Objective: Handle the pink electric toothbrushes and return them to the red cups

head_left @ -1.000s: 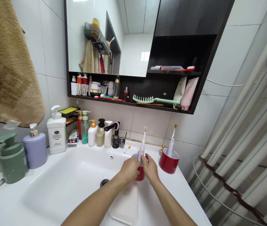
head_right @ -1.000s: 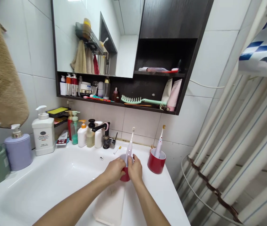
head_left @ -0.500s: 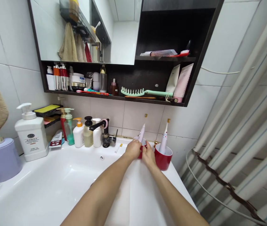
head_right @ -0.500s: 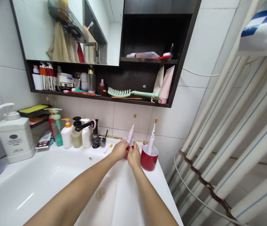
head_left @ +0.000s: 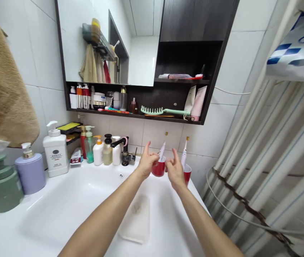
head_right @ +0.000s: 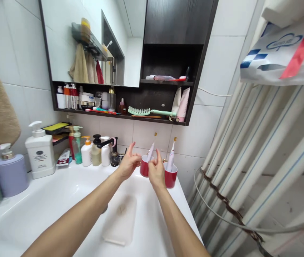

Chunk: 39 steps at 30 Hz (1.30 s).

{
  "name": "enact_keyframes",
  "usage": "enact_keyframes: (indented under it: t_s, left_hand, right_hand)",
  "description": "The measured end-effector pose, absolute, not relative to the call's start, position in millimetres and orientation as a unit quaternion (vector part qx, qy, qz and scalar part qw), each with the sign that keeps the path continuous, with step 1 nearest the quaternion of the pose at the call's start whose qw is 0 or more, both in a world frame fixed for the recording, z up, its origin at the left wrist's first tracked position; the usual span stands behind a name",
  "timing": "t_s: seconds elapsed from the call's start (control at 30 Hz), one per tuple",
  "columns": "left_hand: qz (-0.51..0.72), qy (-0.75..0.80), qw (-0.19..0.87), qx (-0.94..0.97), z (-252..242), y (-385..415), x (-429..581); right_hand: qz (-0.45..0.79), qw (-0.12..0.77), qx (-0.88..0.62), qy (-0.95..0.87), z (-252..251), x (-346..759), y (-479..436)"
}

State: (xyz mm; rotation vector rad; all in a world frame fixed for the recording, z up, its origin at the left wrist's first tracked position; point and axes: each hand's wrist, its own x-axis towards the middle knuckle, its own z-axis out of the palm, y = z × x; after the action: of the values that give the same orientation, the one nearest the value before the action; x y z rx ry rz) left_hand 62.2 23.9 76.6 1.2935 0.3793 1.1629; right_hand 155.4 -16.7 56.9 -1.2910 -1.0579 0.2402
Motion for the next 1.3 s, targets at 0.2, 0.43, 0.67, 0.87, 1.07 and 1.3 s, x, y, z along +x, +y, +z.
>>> enact_keyframes:
  t_s: [0.2,0.43,0.67,0.87,1.07,1.3]
  left_hand:
    - [0.469,-0.008,0.727,0.502,109,-24,38]
    - [0.430,0.113,0.776,0.446,101,-29,26]
    - [0.334,0.197,0.772,0.504,93,-29,30]
    - [0.324,0.330,0.733,0.499,8,-26,19]
    - [0.322,0.411,0.674,0.522,-39,-8,4]
    - [0.397,0.441,0.567,0.571,-27,-1,6]
  right_hand:
    - [0.303,0.740,-0.321,-0.507,106,116,-58]
    - [0.325,0.747,-0.391,-0.428,99,118,-62]
    - [0.263,0.660,-0.531,-0.462,89,118,-57]
    - [0.056,0.591,-0.701,-0.395,51,185,-32]
    - [0.000,0.462,-0.787,-0.409,21,235,-21]
    - [-0.032,0.385,-0.771,-0.506,11,205,-61]
